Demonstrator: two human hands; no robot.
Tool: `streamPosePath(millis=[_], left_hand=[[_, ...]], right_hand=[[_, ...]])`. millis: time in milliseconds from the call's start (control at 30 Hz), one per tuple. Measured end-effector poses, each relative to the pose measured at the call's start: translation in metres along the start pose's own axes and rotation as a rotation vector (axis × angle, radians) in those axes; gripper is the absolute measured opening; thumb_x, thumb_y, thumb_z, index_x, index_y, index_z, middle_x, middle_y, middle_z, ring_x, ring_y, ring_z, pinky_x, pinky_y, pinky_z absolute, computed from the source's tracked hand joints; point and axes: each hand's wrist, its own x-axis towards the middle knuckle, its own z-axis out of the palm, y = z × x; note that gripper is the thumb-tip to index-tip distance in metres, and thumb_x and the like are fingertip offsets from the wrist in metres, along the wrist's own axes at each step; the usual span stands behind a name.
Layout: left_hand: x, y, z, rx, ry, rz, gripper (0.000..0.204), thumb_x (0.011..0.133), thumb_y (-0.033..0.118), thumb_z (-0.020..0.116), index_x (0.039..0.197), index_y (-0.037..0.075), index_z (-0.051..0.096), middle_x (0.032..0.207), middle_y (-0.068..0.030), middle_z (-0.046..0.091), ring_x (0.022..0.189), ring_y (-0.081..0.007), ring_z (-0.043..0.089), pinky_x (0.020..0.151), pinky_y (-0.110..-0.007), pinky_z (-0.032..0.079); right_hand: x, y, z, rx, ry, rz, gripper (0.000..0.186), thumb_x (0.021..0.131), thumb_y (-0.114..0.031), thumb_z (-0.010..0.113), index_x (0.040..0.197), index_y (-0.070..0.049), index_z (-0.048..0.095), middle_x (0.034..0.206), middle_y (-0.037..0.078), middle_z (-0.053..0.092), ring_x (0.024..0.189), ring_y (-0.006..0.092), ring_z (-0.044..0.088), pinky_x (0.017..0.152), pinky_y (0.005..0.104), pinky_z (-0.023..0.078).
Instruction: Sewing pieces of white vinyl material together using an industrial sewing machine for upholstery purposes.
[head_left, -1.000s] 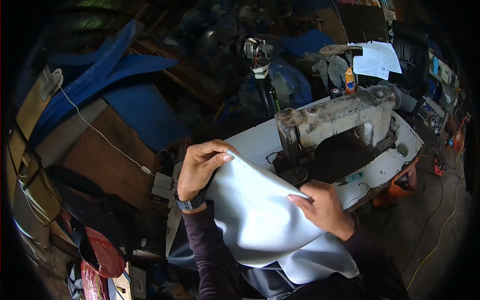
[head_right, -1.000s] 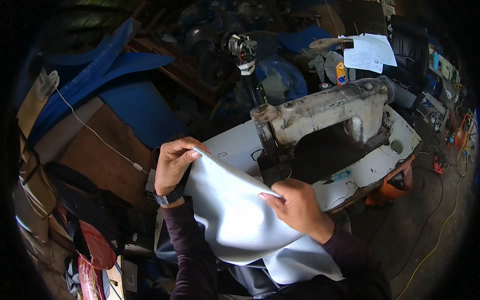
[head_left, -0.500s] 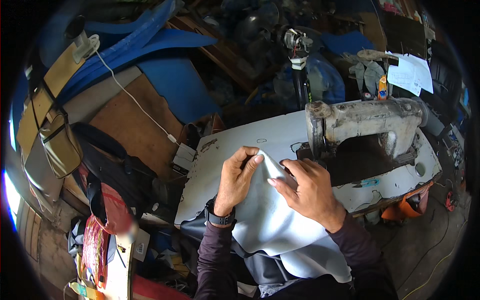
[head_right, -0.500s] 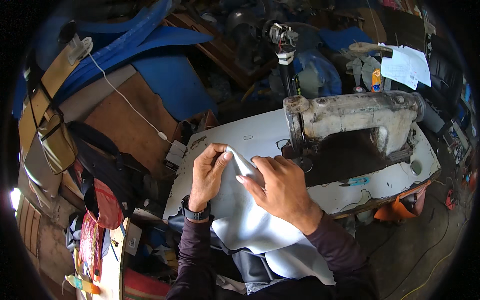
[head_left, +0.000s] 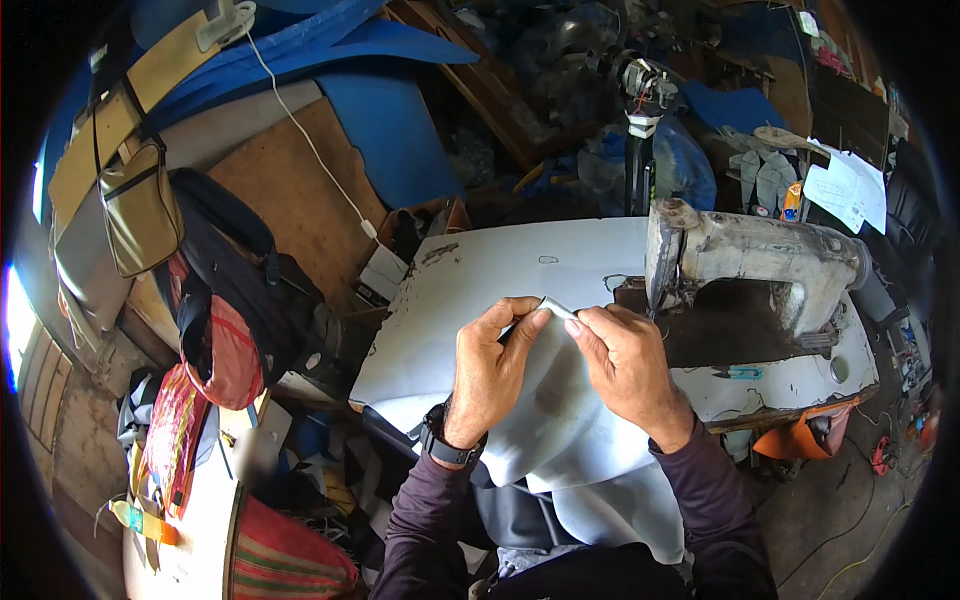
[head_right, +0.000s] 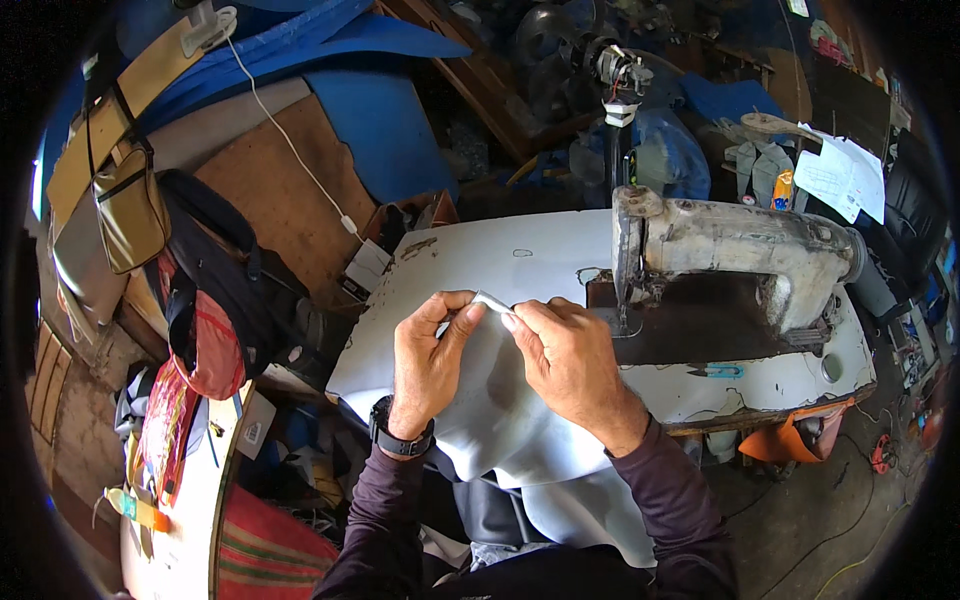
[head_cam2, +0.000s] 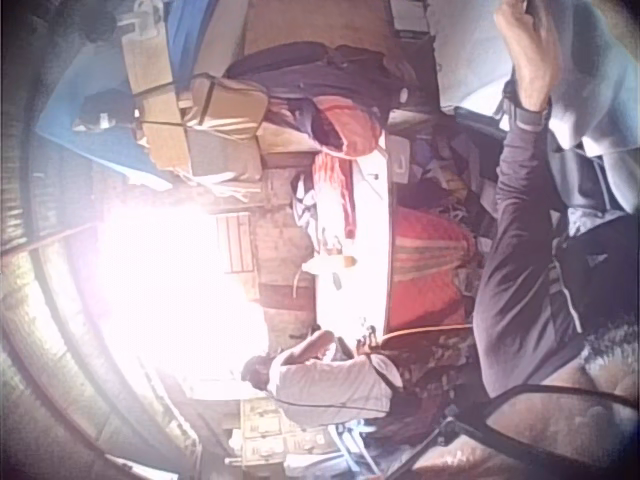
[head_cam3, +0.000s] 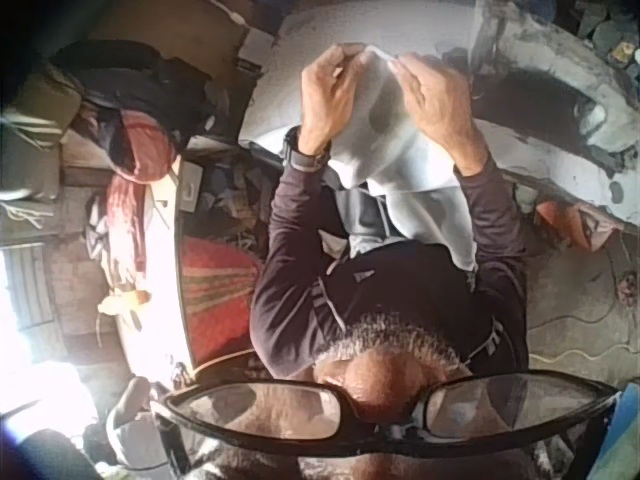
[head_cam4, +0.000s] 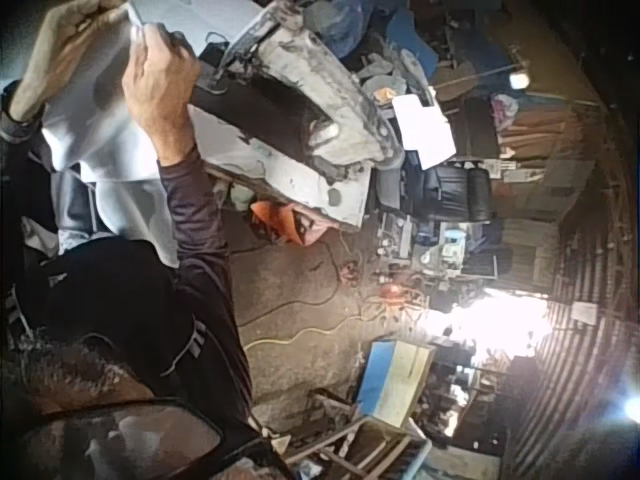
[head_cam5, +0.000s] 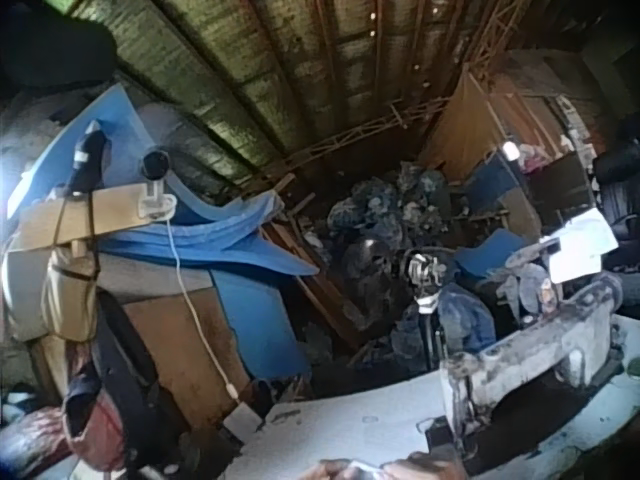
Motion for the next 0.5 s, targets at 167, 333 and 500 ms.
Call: streamPosePath(millis=[167,333,500], left_hand=[[-0.034,-0.028,-0.007,0.009,0.399,0.051,0.011,0.101,0.0,0.07,0.111,-0.005,0.07,0.095,-0.0012,0.069,0.091,-0.0111,0.062,0.08,-0.025,0.05],[-0.161,-0.064,-0.087,0.177,0.61,-0.334,0.017,0.111,0.012,0.06,0.106,-0.004,0.065,0.095,0.0004,0.062,0.092,-0.0069,0.055,0.08,-0.023,0.044],[-0.295,-0.102,-0.142,0.029,0.92,-0.523,0.032,0.113,0.025,0.057,0.127,-0.003,0.062,0.111,-0.0061,0.066,0.099,-0.0136,0.06,0.09,-0.029,0.05]], right_hand=[[-0.031,-0.004,0.003,-0.215,-0.135,0.006,0.007,0.095,-0.01,0.068,0.091,-0.007,0.063,0.069,0.014,0.064,0.067,0.033,0.067,0.063,0.0454,0.054],[-0.106,-0.021,0.044,-0.313,-0.403,-0.302,0.012,0.096,-0.011,0.065,0.103,-0.001,0.065,0.082,0.011,0.071,0.077,0.0255,0.071,0.069,0.0397,0.056],[-0.146,-0.046,0.114,-0.203,-0.546,-0.451,0.018,0.1,-0.018,0.064,0.1,-0.001,0.068,0.08,0.004,0.071,0.076,0.0167,0.069,0.068,0.0364,0.053]])
